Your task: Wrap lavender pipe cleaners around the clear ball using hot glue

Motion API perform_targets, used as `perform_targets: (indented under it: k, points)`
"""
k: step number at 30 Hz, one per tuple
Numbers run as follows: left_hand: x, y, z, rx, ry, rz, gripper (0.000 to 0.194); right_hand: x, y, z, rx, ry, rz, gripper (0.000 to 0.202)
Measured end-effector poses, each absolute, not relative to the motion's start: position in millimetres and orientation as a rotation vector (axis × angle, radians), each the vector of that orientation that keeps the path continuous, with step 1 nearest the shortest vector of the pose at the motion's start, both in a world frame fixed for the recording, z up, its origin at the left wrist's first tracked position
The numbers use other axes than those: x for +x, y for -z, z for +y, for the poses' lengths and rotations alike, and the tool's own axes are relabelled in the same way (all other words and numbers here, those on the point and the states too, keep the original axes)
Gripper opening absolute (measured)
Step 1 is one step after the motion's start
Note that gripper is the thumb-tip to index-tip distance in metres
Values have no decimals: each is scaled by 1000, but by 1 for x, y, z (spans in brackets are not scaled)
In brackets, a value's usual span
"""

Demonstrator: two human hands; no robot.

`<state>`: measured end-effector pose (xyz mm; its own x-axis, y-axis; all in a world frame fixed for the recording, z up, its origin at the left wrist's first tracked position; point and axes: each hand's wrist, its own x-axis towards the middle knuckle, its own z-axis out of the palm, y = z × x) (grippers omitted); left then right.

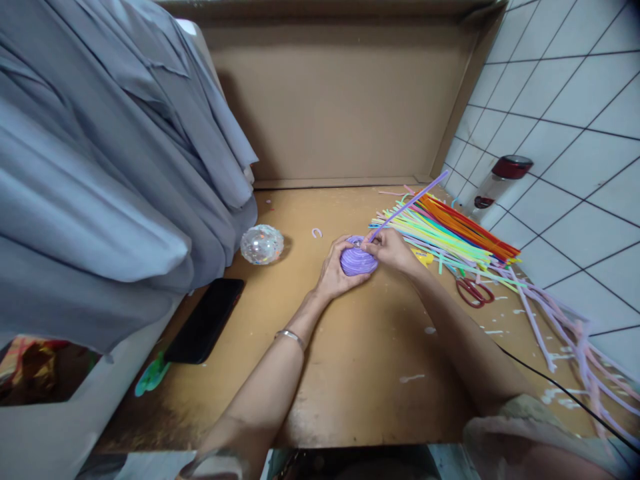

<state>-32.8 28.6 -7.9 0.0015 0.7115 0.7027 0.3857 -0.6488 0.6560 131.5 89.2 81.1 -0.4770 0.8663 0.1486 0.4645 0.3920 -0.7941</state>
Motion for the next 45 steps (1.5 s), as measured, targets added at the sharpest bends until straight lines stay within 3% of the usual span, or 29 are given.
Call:
perform_targets:
  k: [16,24,45]
  points:
    - [-31,6,27,2036,-1689,1206,74,132,-86,87,-1125,-961,-2067,16]
    - [-31,-4,21,2147,-1544,1583,77,131,-87,85,-1138,-959,-2059,14]
    - [-27,5,24,2077,-1701,1386,70,132,-85,87,-1101,-994,-2045,19]
